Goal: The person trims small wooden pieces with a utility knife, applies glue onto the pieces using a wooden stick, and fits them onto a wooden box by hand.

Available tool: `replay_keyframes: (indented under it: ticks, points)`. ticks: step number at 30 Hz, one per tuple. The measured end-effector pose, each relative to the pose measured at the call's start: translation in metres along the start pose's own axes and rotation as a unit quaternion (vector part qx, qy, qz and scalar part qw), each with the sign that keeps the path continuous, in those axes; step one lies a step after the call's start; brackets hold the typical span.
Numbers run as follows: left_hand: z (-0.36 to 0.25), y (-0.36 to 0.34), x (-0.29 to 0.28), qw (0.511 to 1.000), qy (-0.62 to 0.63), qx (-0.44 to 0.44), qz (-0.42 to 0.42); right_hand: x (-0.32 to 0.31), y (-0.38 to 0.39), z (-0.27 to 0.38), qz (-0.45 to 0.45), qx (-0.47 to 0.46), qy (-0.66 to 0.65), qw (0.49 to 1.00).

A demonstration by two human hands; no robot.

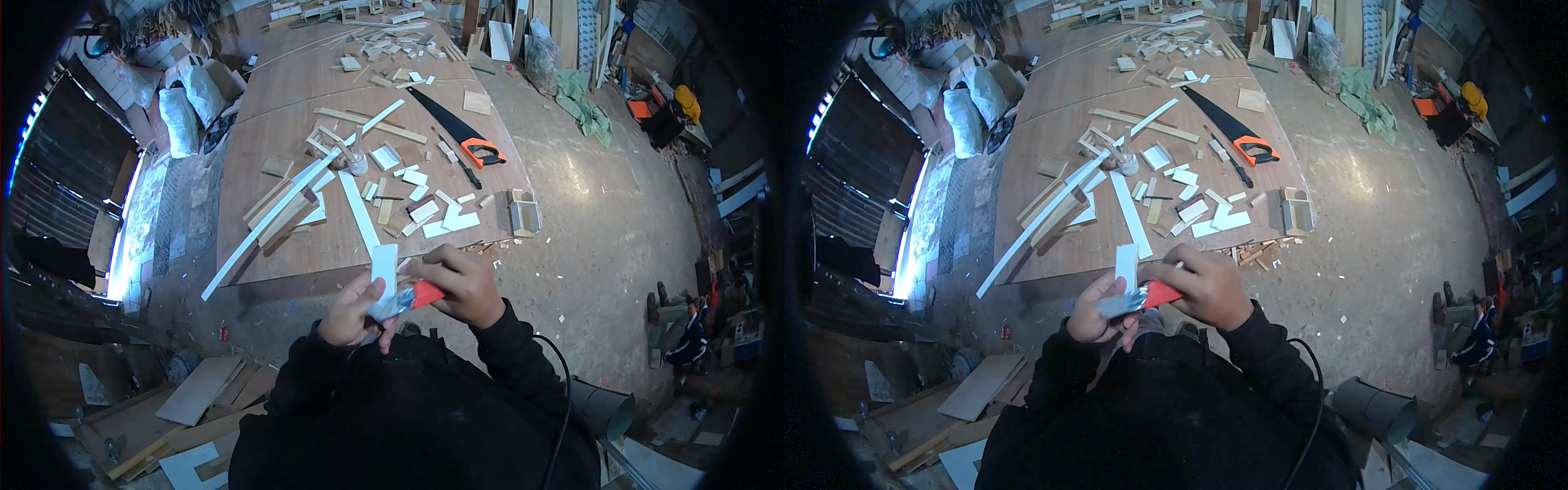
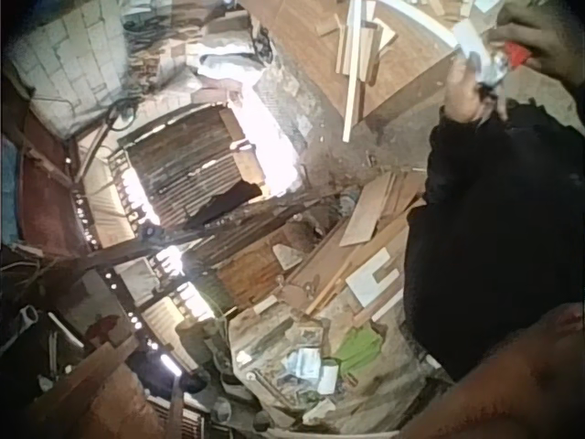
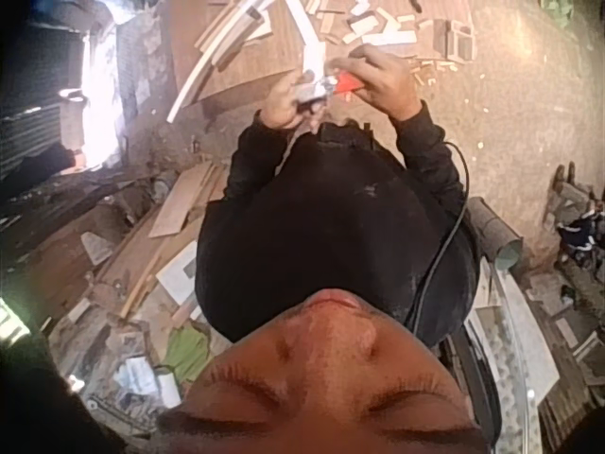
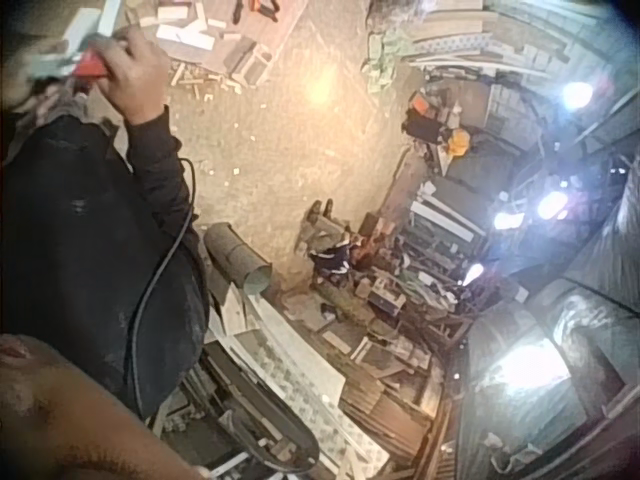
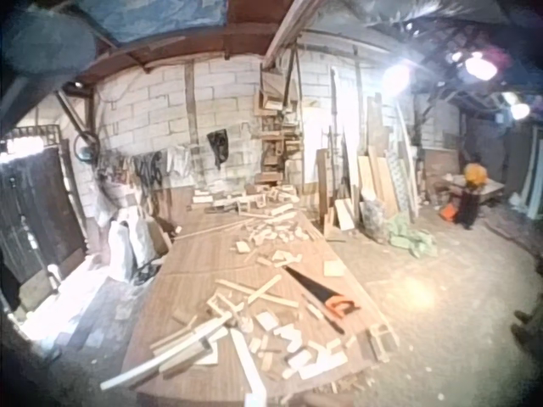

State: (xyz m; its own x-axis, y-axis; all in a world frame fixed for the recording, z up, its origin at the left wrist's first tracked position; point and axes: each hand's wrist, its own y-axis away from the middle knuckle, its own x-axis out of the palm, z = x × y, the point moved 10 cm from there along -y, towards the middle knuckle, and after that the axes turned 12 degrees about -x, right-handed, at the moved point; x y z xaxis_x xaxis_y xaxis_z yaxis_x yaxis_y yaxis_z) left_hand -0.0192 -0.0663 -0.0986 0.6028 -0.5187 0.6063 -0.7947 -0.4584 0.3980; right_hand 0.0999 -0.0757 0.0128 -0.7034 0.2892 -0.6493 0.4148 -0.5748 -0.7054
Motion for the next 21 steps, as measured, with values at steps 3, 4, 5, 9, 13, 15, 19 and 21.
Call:
replay_keyframes:
  ticks: [3, 4, 5, 9, 13, 15, 19, 21]
  points:
    - [-0.011, 0.003, -0.004, 0.997, 0.014, 0.064, -0.05, -0.003, 0.024, -0.026, -0.069, 0.114, -0.054, 0.99]
    - [-0.016, 0.006, -0.003, 0.994, 0.033, 0.093, -0.046, 0.0, 0.025, -0.027, -0.067, 0.113, -0.055, 0.99]
    - [-0.017, 0.006, -0.001, 0.994, 0.034, 0.094, -0.046, 0.003, 0.027, -0.03, -0.075, 0.128, -0.082, 0.985]
    - [-0.028, 0.007, 0.009, 0.992, -0.031, 0.113, -0.055, 0.016, 0.034, -0.038, -0.064, 0.171, -0.094, 0.979]
    - [-0.037, 0.008, 0.02, 0.99, -0.061, 0.124, -0.017, 0.016, 0.029, -0.04, -0.066, 0.161, -0.076, 0.982]
    - [-0.036, 0.003, 0.021, 0.992, -0.052, 0.115, -0.009, 0.017, 0.03, -0.043, -0.063, 0.153, -0.073, 0.984]
    - [-0.029, 0.002, 0.03, 0.991, 0.02, 0.08, 0.102, 0.017, 0.023, -0.042, -0.064, 0.131, -0.071, 0.987]
    - [-0.029, 0.001, 0.03, 0.988, 0.04, 0.083, 0.121, 0.017, 0.021, -0.041, -0.067, 0.121, -0.063, 0.988]
